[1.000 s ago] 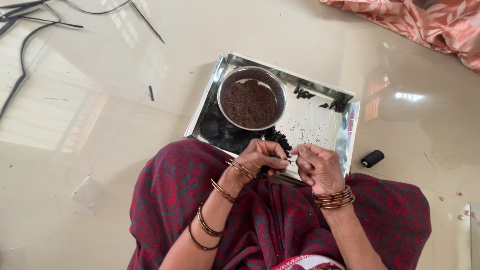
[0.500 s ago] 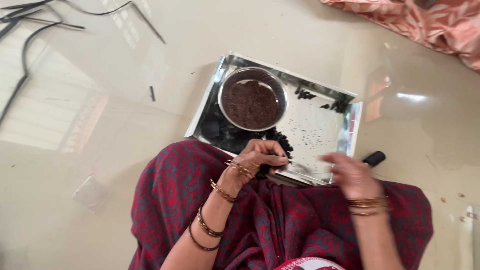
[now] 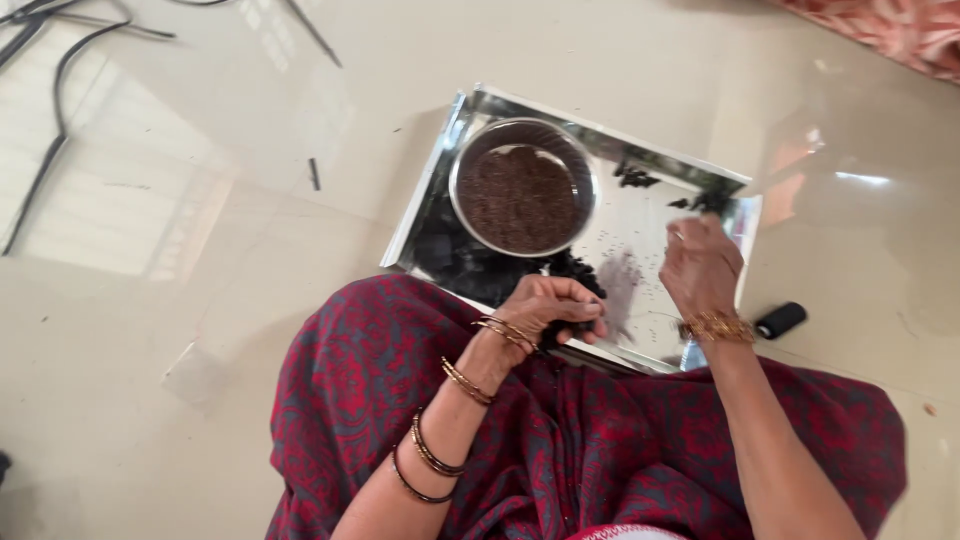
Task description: The person sorts and cleans small dark seeds on a tray while sitting on the floor.
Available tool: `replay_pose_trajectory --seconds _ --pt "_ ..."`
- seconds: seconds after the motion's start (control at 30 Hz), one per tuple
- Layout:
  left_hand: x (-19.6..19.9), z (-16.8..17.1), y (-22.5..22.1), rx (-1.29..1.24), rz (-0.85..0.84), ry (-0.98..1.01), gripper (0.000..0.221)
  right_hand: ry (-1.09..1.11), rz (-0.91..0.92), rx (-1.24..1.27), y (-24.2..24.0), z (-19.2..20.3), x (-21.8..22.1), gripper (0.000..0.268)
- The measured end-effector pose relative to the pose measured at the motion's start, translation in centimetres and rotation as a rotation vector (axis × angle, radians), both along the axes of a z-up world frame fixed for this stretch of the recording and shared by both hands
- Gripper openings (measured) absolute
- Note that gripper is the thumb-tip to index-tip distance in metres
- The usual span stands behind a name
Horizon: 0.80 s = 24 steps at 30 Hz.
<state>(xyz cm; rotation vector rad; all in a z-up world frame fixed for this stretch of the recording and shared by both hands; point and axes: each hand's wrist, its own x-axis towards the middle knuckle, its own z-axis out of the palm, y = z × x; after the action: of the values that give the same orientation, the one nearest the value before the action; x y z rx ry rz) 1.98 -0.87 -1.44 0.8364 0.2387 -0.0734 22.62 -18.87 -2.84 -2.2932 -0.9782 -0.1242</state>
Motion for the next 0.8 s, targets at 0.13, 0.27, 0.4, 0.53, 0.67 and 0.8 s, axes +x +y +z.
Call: replay_pose_trajectory --seconds 0.13,0.27,0.4,0.53,0.67,0.8 --pt "0.5 -0.8 0.2 -0.023 0.011 0.02 0.018 -0.174 -0.061 -0.373 4.6 -3.7 4.4 0.027" --pt "0.7 -0.7 0.3 -0.044 0.004 0.013 0.018 -0.099 -0.063 -0.593 6.8 -6.4 8.1 0.062" --pt "0.8 -1.3 0.2 -0.075 0.009 -0.017 0.019 -0.073 -0.061 -0.781 9.8 -2.5 6.6 0.079" --pt "0.9 -1.2 0.1 -0.03 -0.019 -0.01 0.018 0.0 -0.101 -0.891 8.6 -6.9 7.9 0.066" --pt "0.8 -0.9 0.4 -0.032 -0.018 0.004 0.016 -0.214 -0.041 -0.555 6.6 -8.7 4.8 0.017" --pt "0.7 -0.1 0.5 -0.022 0.004 0.038 0.015 -0.287 -0.003 -0.496 4.6 -9.2 5.2 0.005"
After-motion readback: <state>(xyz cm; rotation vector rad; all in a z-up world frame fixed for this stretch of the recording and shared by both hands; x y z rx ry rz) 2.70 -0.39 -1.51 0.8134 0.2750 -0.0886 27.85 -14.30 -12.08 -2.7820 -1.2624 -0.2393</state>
